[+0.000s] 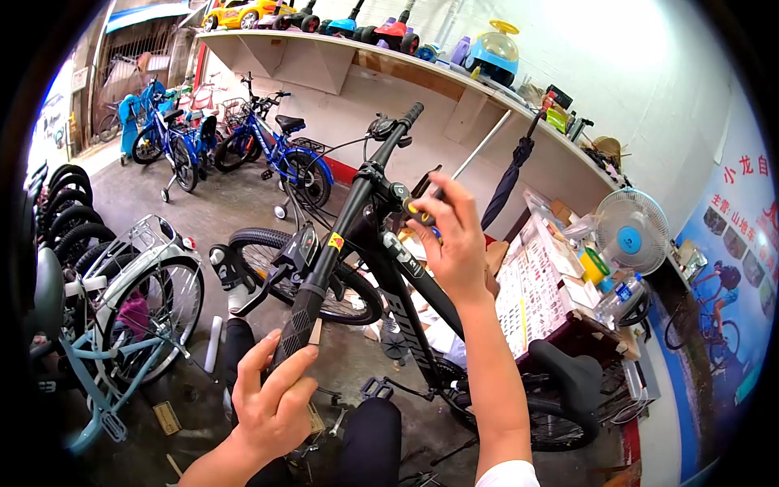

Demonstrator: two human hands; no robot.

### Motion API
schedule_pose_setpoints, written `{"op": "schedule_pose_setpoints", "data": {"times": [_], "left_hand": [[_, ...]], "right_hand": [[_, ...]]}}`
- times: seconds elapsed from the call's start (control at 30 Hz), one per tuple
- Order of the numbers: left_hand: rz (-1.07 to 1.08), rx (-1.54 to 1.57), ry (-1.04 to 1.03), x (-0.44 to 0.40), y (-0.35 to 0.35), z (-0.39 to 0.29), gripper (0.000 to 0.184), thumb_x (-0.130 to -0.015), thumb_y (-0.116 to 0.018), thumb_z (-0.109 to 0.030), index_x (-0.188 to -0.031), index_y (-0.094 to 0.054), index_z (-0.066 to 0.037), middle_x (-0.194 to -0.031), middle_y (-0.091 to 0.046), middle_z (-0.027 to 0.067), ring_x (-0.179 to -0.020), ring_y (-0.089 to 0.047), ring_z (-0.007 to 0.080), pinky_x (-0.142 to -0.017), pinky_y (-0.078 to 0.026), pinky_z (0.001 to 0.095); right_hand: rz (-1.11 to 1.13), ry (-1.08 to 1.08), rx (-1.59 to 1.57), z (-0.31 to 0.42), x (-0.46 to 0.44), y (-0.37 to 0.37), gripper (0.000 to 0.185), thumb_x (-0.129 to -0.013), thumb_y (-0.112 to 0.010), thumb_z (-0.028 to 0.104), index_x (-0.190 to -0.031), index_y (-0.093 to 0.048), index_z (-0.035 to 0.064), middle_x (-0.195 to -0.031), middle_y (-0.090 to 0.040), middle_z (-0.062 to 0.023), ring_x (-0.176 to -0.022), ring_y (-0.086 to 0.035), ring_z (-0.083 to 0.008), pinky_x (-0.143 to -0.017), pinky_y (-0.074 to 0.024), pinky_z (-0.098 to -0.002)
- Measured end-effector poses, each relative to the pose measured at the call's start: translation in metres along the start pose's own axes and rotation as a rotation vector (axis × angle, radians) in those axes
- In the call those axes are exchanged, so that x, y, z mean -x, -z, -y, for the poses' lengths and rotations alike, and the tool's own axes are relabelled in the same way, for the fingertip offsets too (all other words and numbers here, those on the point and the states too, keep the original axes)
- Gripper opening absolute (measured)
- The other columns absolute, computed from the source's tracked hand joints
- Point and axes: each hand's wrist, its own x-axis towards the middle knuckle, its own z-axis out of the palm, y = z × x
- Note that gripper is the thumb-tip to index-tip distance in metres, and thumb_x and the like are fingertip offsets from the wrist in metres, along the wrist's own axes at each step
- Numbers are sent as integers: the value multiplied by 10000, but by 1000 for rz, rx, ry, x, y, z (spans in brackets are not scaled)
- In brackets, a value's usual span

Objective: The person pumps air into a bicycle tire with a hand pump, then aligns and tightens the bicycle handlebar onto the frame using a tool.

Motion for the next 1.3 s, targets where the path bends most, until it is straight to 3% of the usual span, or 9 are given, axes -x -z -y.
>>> {"op": "schedule_pose_setpoints", "data": {"times": [0.1,0.2,0.37,0.9,1.0,1.17,1.3], "left_hand": [[-75,-12,18,3,-9,1,110,-772,-680,-62,-863,-631,-101,-1168,-731,29,-1142,-635,397,-831,-569,382],[-78,-10,23,4,-7,1,100,-777,-678,-65,-850,-624,-107,-1147,-738,19,-1141,-634,392,-823,-567,377],[-72,-12,26,3,-7,0,95,-777,-682,-69,-835,-621,-114,-1143,-740,13,-1144,-635,391,-829,-567,378],[-63,38,34,5,-4,0,75,-798,-685,-89,-859,-646,-107,-1173,-732,27,-1158,-631,411,-885,-579,396],[-44,38,34,5,-2,0,70,-801,-686,-95,-858,-647,-105,-1172,-733,28,-1161,-631,415,-888,-579,398],[-37,44,35,5,-2,0,63,-804,-688,-99,-854,-650,-105,-1167,-735,28,-1167,-631,416,-894,-579,403],[-37,49,34,5,-2,1,63,-800,-688,-98,-851,-653,-109,-1162,-736,26,-1172,-627,415,-884,-577,396]], "right_hand": [[22,143,145,-10,13,0,312,-812,-798,36,-1094,-667,59,-1253,-644,-86,-1098,-605,-302,-917,-509,-400],[39,163,218,-15,24,0,315,-824,-804,41,-1100,-652,56,-1242,-653,-123,-1103,-630,-329,-921,-530,-409],[7,257,265,-16,31,-9,342,-782,-804,33,-1097,-680,83,-1203,-653,-56,-1050,-616,-303,-872,-526,-395],[27,335,416,-4,36,-13,328,-775,-805,41,-1074,-683,99,-1170,-631,-44,-1001,-591,-312,-848,-537,-407],[104,337,238,6,46,-11,361,-776,-838,91,-1089,-658,118,-1163,-628,-52,-983,-587,-308,-864,-518,-403],[265,226,-193,29,68,0,383,-787,-793,58,-1092,-563,73,-1114,-624,-124,-970,-580,-327,-860,-467,-441],[263,134,-410,40,89,1,315,-880,-754,185,-1086,-542,76,-1076,-624,-139,-925,-580,-303,-850,-451,-425]]}}
